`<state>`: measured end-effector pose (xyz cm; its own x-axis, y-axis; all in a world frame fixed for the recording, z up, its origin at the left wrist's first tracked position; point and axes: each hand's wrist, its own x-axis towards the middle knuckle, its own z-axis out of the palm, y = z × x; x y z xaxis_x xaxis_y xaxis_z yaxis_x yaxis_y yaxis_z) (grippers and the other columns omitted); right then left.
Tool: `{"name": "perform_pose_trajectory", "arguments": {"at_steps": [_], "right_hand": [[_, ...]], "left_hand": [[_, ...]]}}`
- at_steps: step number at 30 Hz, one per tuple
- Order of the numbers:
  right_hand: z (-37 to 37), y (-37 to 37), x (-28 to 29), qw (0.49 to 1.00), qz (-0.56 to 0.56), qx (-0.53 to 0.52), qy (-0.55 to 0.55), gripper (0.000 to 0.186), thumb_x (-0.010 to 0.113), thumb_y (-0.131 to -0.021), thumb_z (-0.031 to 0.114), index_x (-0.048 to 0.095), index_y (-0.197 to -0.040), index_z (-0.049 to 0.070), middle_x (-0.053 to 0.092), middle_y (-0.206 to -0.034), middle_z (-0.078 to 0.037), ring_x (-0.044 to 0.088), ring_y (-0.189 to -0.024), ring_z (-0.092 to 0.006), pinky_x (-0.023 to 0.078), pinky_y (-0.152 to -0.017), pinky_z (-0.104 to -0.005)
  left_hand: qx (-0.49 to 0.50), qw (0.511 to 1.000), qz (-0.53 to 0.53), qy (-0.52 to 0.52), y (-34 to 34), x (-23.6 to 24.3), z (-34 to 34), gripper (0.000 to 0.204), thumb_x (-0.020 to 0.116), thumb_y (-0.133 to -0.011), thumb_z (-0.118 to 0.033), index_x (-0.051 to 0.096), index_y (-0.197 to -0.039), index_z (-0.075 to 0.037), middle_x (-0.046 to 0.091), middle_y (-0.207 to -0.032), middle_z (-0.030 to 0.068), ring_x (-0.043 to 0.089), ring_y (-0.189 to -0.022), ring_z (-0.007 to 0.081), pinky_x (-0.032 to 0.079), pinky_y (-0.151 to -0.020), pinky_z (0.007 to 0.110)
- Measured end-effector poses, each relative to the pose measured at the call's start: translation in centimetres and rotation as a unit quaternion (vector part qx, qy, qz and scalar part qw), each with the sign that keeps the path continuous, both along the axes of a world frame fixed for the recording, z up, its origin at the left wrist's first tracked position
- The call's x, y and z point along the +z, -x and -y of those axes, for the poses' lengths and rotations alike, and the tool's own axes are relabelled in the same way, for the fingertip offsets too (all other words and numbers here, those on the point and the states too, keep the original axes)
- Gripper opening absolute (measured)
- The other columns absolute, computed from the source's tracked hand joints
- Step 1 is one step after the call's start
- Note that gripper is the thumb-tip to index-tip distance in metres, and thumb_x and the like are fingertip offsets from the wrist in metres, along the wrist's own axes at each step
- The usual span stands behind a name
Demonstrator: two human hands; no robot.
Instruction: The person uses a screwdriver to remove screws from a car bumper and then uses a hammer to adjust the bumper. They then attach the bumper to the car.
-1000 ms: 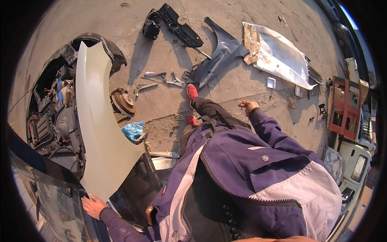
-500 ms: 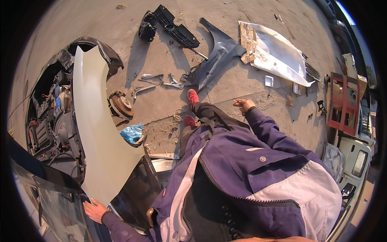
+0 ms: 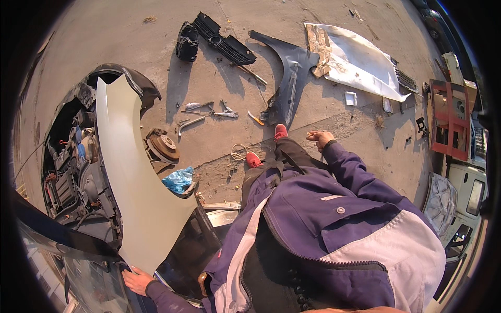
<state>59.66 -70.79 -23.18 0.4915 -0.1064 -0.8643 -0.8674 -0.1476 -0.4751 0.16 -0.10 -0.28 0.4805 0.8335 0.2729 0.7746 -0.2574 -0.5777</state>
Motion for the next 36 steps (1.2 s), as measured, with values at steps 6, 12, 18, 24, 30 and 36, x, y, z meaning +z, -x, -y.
{"name": "perform_pose_trajectory", "arguments": {"at_steps": [6, 12, 18, 24, 30, 36], "right_hand": [[-2.2, 0.0, 2.0, 0.996, 0.032, 0.027, -0.074, 0.037, 0.052, -0.109, 0.016, 0.069, -0.14, 0.004, 0.083, -0.115, -0.01, 0.034, -0.044, -0.0083, 0.028, -0.04, -0.0288], [-6.7, -1.6, 8.7, 0.973, 0.092, 0.095, -0.191, 0.042, 0.051, -0.11, 0.014, 0.064, -0.145, -0.006, 0.082, -0.12, -0.017, 0.042, -0.043, -0.0067, 0.032, -0.038, -0.0255], [-13.1, -3.3, 20.3, 0.902, 0.141, 0.187, -0.364, 0.047, 0.053, -0.109, 0.013, 0.062, -0.151, -0.006, 0.078, -0.133, -0.021, 0.041, -0.047, -0.0036, 0.036, -0.045, -0.0212], [-15.3, -1.9, 33.4, 0.765, 0.094, 0.254, -0.585, 0.05, 0.058, -0.107, 0.01, 0.059, -0.154, -0.008, 0.074, -0.139, -0.022, 0.046, -0.085, -0.0122, 0.034, -0.074, -0.0286], [-16.2, -2.1, 38.9, 0.538, 0.199, 0.327, -0.751, 0.046, 0.057, -0.106, -0.001, 0.058, -0.148, -0.019, 0.066, -0.144, -0.037, 0.065, -0.137, -0.0467, 0.048, -0.117, -0.0473], [-16.0, -3.2, 39.4, 0.458, 0.286, 0.281, -0.793, 0.038, 0.056, -0.105, -0.004, 0.06, -0.137, -0.024, 0.065, -0.133, -0.04, 0.069, -0.117, -0.0501, 0.057, -0.097, -0.0462]], "left_hand": [[-0.006, 1.0, 0.005, 0.005, -0.1, 0.0, -0.1, 0.049, 0.056, -0.115, -0.047, 0.07, -0.142, -0.009, 0.069, -0.148, 0.0056, 0.062, -0.137, 0.0269, 0.054, -0.108, 0.046], [0.033, 0.999, -0.004, 0.038, 0.1, 0.0, -0.6, 0.048, 0.056, -0.114, -0.044, 0.067, -0.143, -0.007, 0.064, -0.153, 0.0089, 0.057, -0.141, 0.0311, 0.049, -0.112, 0.05], [-0.068, 0.993, 0.095, -0.008, -1.2, 0.0, 0.0, 0.047, 0.059, -0.113, -0.043, 0.068, -0.138, -0.004, 0.061, -0.154, 0.0141, 0.056, -0.14, 0.035, 0.046, -0.114, 0.053], [-0.131, 0.966, 0.221, 0.001, -9.1, -6.8, 12.8, 0.042, 0.058, -0.113, -0.035, 0.068, -0.135, -0.001, 0.057, -0.156, 0.0202, 0.053, -0.143, 0.0379, 0.042, -0.117, 0.053], [-0.12, 0.886, 0.312, 0.321, -17.5, -16.7, 29.5, 0.039, 0.066, -0.109, -0.036, 0.073, -0.127, -0.002, 0.063, -0.146, 0.023, 0.058, -0.137, 0.0401, 0.046, -0.115, 0.052], [-0.095, 0.81, 0.245, 0.524, -18.0, -22.9, 33.1, 0.039, 0.069, -0.107, -0.038, 0.076, -0.122, -0.003, 0.067, -0.137, 0.0236, 0.062, -0.131, 0.0404, 0.049, -0.111, 0.05]]}}
